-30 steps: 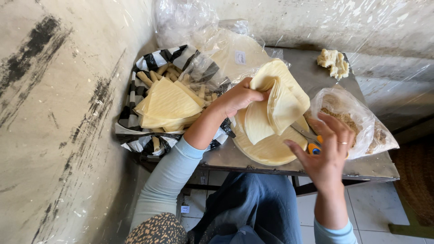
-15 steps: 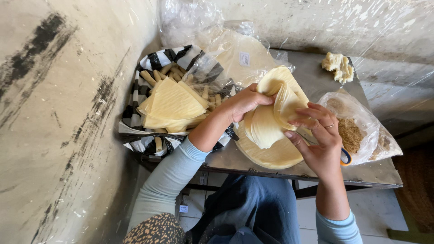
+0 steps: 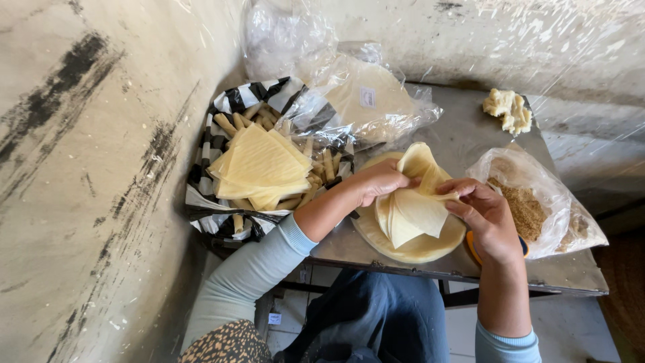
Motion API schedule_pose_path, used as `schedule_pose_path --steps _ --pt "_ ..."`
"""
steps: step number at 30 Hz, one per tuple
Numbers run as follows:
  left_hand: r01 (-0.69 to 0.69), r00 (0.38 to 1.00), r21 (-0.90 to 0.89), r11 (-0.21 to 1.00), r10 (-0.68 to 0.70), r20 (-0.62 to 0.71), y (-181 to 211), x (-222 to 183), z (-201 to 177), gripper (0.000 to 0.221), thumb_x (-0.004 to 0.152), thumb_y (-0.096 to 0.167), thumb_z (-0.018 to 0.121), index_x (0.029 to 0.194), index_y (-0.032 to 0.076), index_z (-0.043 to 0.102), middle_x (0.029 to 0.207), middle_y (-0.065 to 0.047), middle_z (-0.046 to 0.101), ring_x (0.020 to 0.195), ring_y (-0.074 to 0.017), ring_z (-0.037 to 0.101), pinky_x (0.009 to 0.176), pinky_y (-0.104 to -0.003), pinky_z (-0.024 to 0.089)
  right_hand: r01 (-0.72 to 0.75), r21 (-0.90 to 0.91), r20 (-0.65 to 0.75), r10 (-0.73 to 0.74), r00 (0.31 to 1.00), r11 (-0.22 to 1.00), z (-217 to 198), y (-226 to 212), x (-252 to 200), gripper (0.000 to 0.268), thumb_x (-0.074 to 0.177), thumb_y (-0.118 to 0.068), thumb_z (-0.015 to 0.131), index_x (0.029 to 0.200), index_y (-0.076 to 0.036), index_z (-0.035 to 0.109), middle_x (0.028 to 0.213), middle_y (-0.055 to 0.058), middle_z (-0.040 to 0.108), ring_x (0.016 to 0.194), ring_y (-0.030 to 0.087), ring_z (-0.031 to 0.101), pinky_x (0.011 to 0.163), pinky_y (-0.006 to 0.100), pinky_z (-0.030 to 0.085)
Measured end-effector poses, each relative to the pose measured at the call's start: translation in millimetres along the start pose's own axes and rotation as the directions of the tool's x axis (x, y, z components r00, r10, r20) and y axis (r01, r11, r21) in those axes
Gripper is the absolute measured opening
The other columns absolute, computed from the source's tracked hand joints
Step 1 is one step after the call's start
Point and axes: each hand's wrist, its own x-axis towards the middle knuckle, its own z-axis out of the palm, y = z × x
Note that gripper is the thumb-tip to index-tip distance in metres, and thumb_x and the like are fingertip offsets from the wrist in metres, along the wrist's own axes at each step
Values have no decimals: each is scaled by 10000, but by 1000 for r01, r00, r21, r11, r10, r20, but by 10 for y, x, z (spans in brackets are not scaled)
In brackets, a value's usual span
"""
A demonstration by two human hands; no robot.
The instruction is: The person cuts circular pastry sheets using scissors, folds the resulting pieces into triangles, and places them into a lined basket.
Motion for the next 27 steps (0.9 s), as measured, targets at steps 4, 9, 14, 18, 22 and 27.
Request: schedule_pose_path --steps 4,9,14,18,22,27 --pt "-65 997 132 989 68 -25 -22 4 7 379 899 153 688 1267 62 682 1095 -110 767 930 -198 732 844 -345 585 -6 40 5 6 1000 999 -29 110 -1 144 891 94 592 983 -18 592 1178 135 692 1175 215 619 1053 336 488" --pt "-57 987 584 810 132 -87 82 -115 30 445 926 267 658 1343 119 616 1113 -92 758 953 -216 735 858 -378 545 72 -18 -217 -75 973 997 20 143 9 122 1010 81 542 1082 -17 552 1121 119 667 1096 158 611 985 282 487" --pt "-105 731 942 320 666 -145 132 -351 49 827 781 397 795 1381 -40 428 1117 -185 641 1007 -300 649 832 -415 554 157 -81 -342 -175 923 984 184 29 71 116 1112 21 539 1186 -41 476 1094 89 634 1012 125 647 932 281 562" --pt "-377 367 900 220 927 -73 134 -460 145 567 900 376 735 1262 13 492 1108 -146 619 1029 -284 647 904 -396 554 59 -27 -359 -64 931 998 265 -129 158 114 1098 1 527 1179 -53 467 1046 85 667 952 128 664 857 292 588" --pt "-457 884 278 845 467 33 -43 -710 389 576 1075 482 428 1309 -21 588 1067 -162 718 908 -272 685 810 -364 609 59 68 -333 -33 942 996 242 -324 240 135 1093 -13 537 1188 -69 459 1026 77 668 964 120 665 868 280 580" --pt "114 879 -778 618 303 370 -452 -1226 705 801 1063 613 365 1550 -22 367 1506 -253 527 1324 -332 620 1117 -414 539 120 -366 -158 -188 969 923 331 -637 -177 191 1086 0 593 1255 -26 507 1009 135 627 901 152 608 797 310 511"
